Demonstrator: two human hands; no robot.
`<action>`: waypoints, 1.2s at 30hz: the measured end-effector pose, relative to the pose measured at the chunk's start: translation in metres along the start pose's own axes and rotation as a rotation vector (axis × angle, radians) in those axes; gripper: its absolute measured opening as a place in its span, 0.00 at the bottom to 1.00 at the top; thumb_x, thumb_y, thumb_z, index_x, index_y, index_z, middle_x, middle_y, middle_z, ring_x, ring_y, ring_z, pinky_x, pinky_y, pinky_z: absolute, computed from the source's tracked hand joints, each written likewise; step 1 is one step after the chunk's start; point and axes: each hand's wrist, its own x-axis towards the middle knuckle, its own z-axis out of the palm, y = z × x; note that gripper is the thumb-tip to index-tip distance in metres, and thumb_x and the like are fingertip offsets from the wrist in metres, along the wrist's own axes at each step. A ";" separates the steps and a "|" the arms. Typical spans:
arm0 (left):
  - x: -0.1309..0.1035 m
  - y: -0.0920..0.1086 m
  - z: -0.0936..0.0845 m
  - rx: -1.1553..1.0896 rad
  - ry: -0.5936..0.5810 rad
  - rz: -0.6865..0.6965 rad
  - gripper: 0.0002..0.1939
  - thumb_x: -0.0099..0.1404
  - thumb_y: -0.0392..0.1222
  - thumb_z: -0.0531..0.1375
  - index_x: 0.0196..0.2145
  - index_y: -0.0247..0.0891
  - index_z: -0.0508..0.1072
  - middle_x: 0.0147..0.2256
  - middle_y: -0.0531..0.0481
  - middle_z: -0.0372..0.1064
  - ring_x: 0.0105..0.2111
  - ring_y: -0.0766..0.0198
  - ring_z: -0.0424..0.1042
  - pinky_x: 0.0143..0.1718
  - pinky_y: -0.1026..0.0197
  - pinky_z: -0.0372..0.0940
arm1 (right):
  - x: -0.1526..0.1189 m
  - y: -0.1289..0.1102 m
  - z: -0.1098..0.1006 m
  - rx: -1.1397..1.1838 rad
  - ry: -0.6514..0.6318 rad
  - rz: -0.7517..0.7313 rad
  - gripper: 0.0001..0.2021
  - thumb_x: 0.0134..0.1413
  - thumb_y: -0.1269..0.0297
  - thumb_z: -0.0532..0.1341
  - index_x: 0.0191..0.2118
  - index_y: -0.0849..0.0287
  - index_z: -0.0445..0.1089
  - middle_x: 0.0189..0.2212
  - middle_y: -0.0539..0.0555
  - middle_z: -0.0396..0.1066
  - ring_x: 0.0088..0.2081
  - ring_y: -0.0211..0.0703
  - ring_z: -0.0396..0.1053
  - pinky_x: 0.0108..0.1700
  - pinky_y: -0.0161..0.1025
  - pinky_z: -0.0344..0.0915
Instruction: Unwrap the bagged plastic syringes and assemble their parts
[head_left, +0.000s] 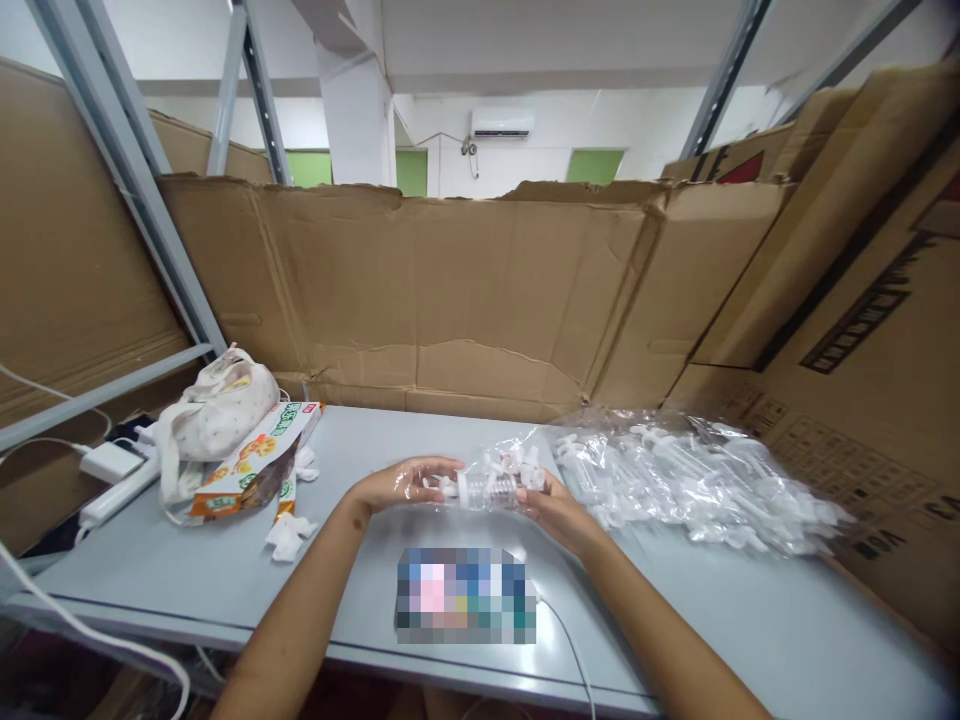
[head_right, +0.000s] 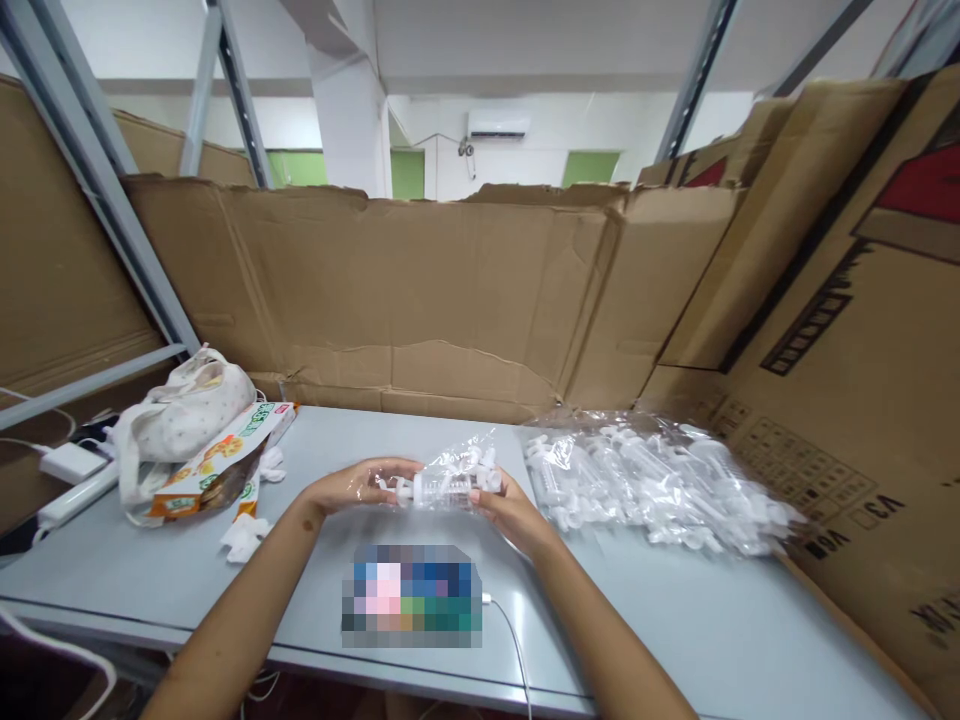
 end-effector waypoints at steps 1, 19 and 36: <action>0.002 -0.001 0.002 0.016 0.005 0.008 0.28 0.55 0.45 0.65 0.54 0.44 0.67 0.57 0.44 0.60 0.53 0.54 0.62 0.52 0.53 0.59 | 0.000 0.000 0.002 0.007 -0.007 0.003 0.22 0.37 0.63 0.71 0.42 0.55 0.68 0.39 0.54 0.75 0.41 0.48 0.73 0.43 0.42 0.66; -0.017 0.024 -0.009 0.166 0.407 -0.009 0.21 0.54 0.46 0.64 0.46 0.39 0.72 0.40 0.47 0.71 0.26 0.69 0.66 0.27 0.65 0.62 | 0.007 -0.006 -0.011 0.138 0.037 0.033 0.22 0.42 0.65 0.68 0.47 0.51 0.67 0.33 0.50 0.74 0.41 0.48 0.74 0.46 0.46 0.67; -0.017 0.004 -0.043 0.025 1.120 0.185 0.26 0.52 0.47 0.62 0.48 0.36 0.69 0.43 0.45 0.68 0.29 0.67 0.68 0.29 0.64 0.62 | 0.015 -0.015 -0.026 0.270 0.397 -0.220 0.20 0.40 0.66 0.69 0.43 0.50 0.70 0.40 0.49 0.74 0.37 0.42 0.75 0.48 0.46 0.71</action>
